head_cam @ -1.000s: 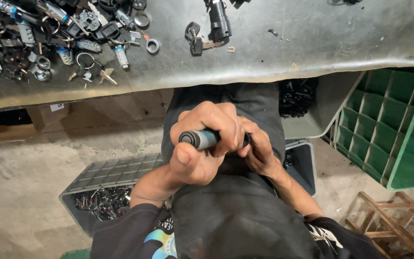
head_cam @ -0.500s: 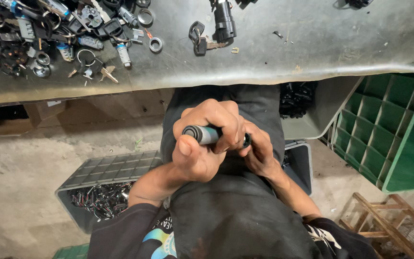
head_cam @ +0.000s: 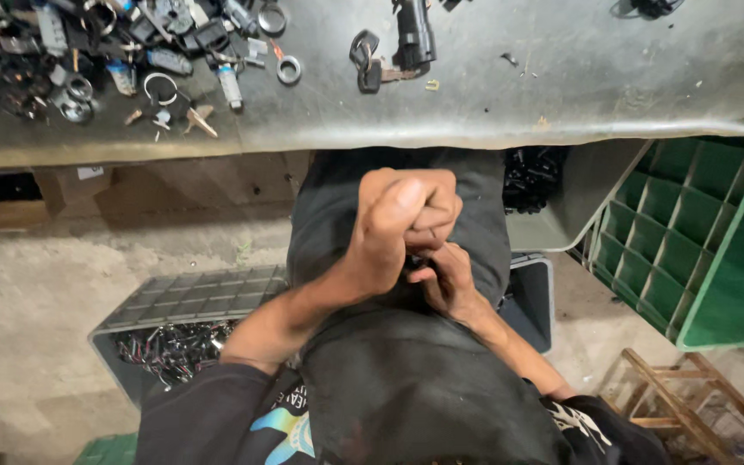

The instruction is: The person sits at a workbench covered with piles of lock cylinders and keys. They pick up lock cylinders one at a time, insert a key, turn it using a handled tool, work the mechanism, and place the locks back on the bench or into bins, handling many locks across the episode.

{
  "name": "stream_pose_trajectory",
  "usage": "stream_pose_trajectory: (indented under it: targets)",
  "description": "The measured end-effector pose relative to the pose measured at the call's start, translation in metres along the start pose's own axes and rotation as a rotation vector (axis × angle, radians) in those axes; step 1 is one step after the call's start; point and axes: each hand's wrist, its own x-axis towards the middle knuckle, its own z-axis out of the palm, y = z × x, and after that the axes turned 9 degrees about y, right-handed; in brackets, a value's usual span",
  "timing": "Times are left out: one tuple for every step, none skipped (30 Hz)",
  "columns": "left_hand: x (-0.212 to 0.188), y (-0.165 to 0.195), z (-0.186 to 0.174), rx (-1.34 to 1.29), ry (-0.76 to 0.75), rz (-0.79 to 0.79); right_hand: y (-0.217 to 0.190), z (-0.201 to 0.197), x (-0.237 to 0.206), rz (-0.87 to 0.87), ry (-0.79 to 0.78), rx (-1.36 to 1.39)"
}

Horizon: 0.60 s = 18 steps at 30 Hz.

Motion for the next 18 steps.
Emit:
stream_pose_trajectory:
  targets:
    - [0.001, 0.000, 0.000, -0.010, 0.025, -0.066, 0.002, -0.001, -0.002, -0.001, 0.006, -0.007]
    - [0.001, 0.001, 0.000, 0.010, 0.039, -0.079, 0.002, -0.002, -0.002, 0.054, -0.017, -0.025]
    - [-0.001, 0.003, 0.003, 0.023, 0.059, -0.101, 0.001, -0.006, -0.003, 0.123, -0.044, -0.043]
    - [-0.005, 0.006, 0.006, -0.089, 0.039, -0.063, -0.002, -0.008, -0.003, 0.188, -0.072, -0.064]
    - [-0.007, 0.011, 0.005, -0.191, 0.007, -0.003, -0.003, -0.010, 0.001, 0.164, -0.019, -0.063]
    - [-0.009, 0.017, 0.005, -0.289, -0.030, 0.050, -0.004, -0.010, 0.005, 0.140, 0.040, -0.060]
    - [-0.016, 0.025, 0.005, -0.358, -0.019, 0.083, -0.010, -0.009, 0.007, 0.136, 0.095, -0.057]
    - [-0.024, 0.034, 0.004, -0.436, -0.002, 0.116, -0.017, -0.006, 0.009, 0.274, 0.158, 0.068]
    - [-0.028, 0.038, 0.004, -0.364, 0.004, 0.204, -0.023, -0.001, 0.013, 0.398, 0.222, 0.193]
    - [-0.031, 0.043, 0.002, -0.287, 0.005, 0.301, -0.027, 0.004, 0.019, 0.509, 0.281, 0.322]
    - [-0.033, 0.046, 0.000, -0.210, 0.013, 0.398, -0.030, 0.010, 0.027, 0.485, 0.342, 0.470]
    - [-0.032, 0.047, -0.003, 0.071, 0.019, 0.478, -0.034, 0.015, 0.035, 0.464, 0.404, 0.618]
    - [-0.029, 0.046, -0.006, 0.357, 0.025, 0.553, -0.037, 0.019, 0.045, 0.438, 0.465, 0.769]
    - [-0.026, 0.045, -0.008, 0.648, 0.028, 0.627, -0.041, 0.019, 0.056, 0.475, 0.484, 0.809]
    - [-0.024, 0.042, -0.008, 0.795, 0.068, 0.617, -0.046, 0.018, 0.066, 0.511, 0.504, 0.848]
    - [-0.022, 0.037, -0.006, 0.940, 0.111, 0.602, -0.051, 0.016, 0.076, 0.550, 0.526, 0.887]
    - [-0.020, 0.033, -0.003, 1.081, 0.157, 0.583, -0.056, 0.015, 0.086, 0.566, 0.527, 0.912]
    - [-0.019, 0.028, -0.001, 1.094, 0.197, 0.577, -0.059, 0.015, 0.097, 0.580, 0.523, 0.937]
